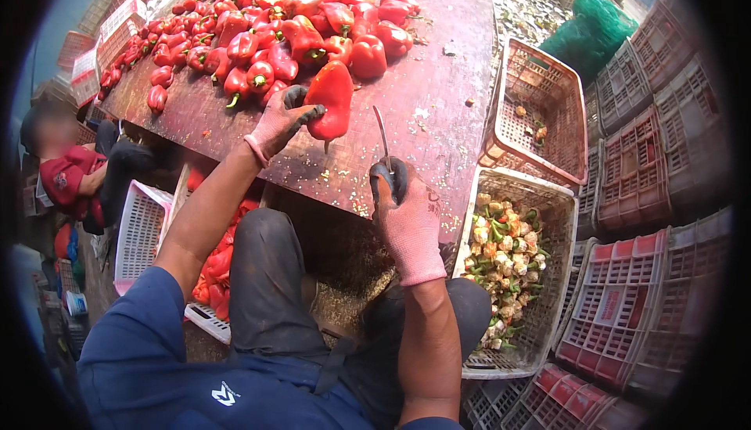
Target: The person uses a knife to remove the stems and cores from red peppers by hand before placing the peppers into a plastic crate.
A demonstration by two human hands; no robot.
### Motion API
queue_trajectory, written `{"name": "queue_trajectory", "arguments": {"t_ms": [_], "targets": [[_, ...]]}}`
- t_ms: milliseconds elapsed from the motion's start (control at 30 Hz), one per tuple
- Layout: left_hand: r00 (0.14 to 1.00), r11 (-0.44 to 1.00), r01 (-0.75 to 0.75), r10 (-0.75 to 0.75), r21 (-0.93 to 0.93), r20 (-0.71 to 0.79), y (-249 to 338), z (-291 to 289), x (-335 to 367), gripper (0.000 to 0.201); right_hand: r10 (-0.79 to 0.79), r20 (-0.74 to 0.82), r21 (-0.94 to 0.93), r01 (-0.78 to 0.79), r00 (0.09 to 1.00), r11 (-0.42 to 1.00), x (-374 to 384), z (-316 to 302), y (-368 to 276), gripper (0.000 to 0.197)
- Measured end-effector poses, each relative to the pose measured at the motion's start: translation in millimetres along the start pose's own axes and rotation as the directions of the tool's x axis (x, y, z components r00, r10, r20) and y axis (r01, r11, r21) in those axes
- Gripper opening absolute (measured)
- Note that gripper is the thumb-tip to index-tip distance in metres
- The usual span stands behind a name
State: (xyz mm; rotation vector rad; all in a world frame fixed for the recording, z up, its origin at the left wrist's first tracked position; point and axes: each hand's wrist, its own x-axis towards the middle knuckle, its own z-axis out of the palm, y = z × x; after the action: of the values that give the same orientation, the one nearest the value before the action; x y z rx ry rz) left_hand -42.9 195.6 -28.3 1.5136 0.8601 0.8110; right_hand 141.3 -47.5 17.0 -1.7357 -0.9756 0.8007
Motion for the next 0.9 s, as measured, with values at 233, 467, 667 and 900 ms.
{"name": "queue_trajectory", "arguments": {"t_ms": [233,467,667,900], "targets": [[0.999,0.991,0.023,-0.018,-0.134,0.040,21.7,50.2,-84.2,0.029,0.031,0.037,0.061,-0.033,0.999,0.998,-9.2,-3.3,-9.5,0.031],[0.999,0.973,0.012,-0.003,-0.230,0.042,18.8,69.8,-111.0,0.023,-0.032,0.056,-0.011,0.032,0.998,0.999,-13.0,3.9,-0.4,0.033],[0.998,0.979,-0.037,0.046,-0.201,0.039,15.1,70.5,-117.6,0.019,-0.038,0.084,-0.099,0.046,0.996,0.994,-13.4,8.4,-3.4,0.034],[0.989,0.966,-0.075,0.041,-0.249,-0.140,26.1,64.2,-107.4,0.018,0.032,0.205,-0.213,0.012,0.978,0.977,-26.4,19.0,0.5,0.037]]}}
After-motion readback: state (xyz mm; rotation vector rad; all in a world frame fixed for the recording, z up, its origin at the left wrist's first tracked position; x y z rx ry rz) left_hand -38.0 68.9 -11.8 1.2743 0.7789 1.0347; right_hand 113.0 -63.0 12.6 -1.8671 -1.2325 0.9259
